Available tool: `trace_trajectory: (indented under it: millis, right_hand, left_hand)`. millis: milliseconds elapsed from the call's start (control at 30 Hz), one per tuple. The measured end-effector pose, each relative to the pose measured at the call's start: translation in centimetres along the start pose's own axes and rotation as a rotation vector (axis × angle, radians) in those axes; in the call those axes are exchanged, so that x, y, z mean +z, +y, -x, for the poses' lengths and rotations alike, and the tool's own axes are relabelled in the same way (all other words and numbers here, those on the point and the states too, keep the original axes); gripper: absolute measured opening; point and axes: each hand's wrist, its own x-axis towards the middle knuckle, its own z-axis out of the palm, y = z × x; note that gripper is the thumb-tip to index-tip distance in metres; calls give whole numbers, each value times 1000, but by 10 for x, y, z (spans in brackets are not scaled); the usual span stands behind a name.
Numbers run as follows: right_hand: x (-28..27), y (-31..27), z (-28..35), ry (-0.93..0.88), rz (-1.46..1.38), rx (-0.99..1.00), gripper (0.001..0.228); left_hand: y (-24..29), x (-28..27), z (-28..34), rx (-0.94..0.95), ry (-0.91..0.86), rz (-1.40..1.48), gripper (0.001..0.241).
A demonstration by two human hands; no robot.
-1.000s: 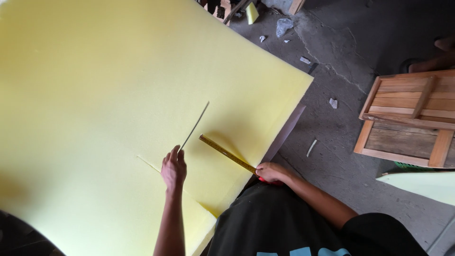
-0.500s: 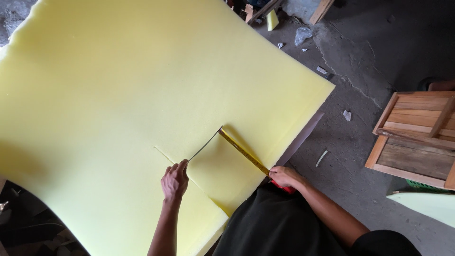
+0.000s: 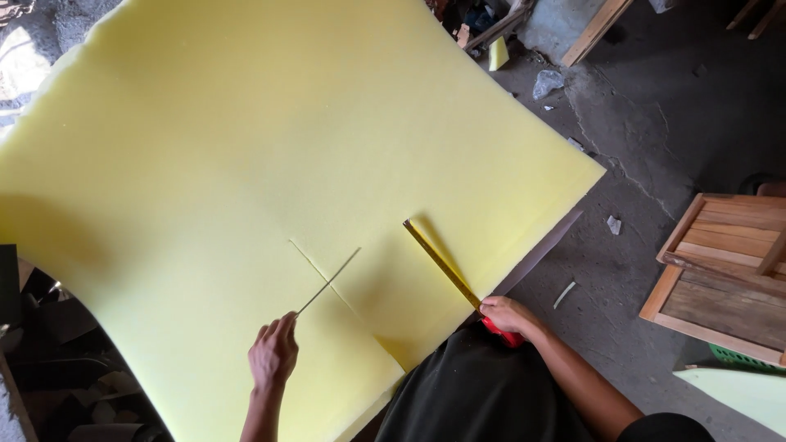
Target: Measuring and cutting large sheets of yellow foam using a tape measure and a thin blade.
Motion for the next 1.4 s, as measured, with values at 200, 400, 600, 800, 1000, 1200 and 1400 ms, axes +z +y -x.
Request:
trace_trajectory:
  millis: [200,400,600,800,1000,1200,1400]
  right_hand:
    - [22,14,-17,65,-61,-67,56]
    - [5,-17,39,101,-41,-27,54]
    - [-9,-60,73,98,82,-114,26]
    - [-27,-150,30,54,15,-194,37]
    - [-35,-176,18,63,47,-95,21]
    - [-19,-129,61,37,-131,-103,36]
    - [-4,-101,76,9,-157,-73,40]
  left_hand:
    - [7,23,44,-224,72,184,20]
    - [44,58,35,-252,178,287,23]
    - [65,71,29,-368,242,222,22]
    - [70,72,26,-396,334,190,18]
    - [68,70,23,-407,343,178,19]
    - [60,75,30,-532,223,200,21]
    - [163,23,-41,-615,-274,685,52]
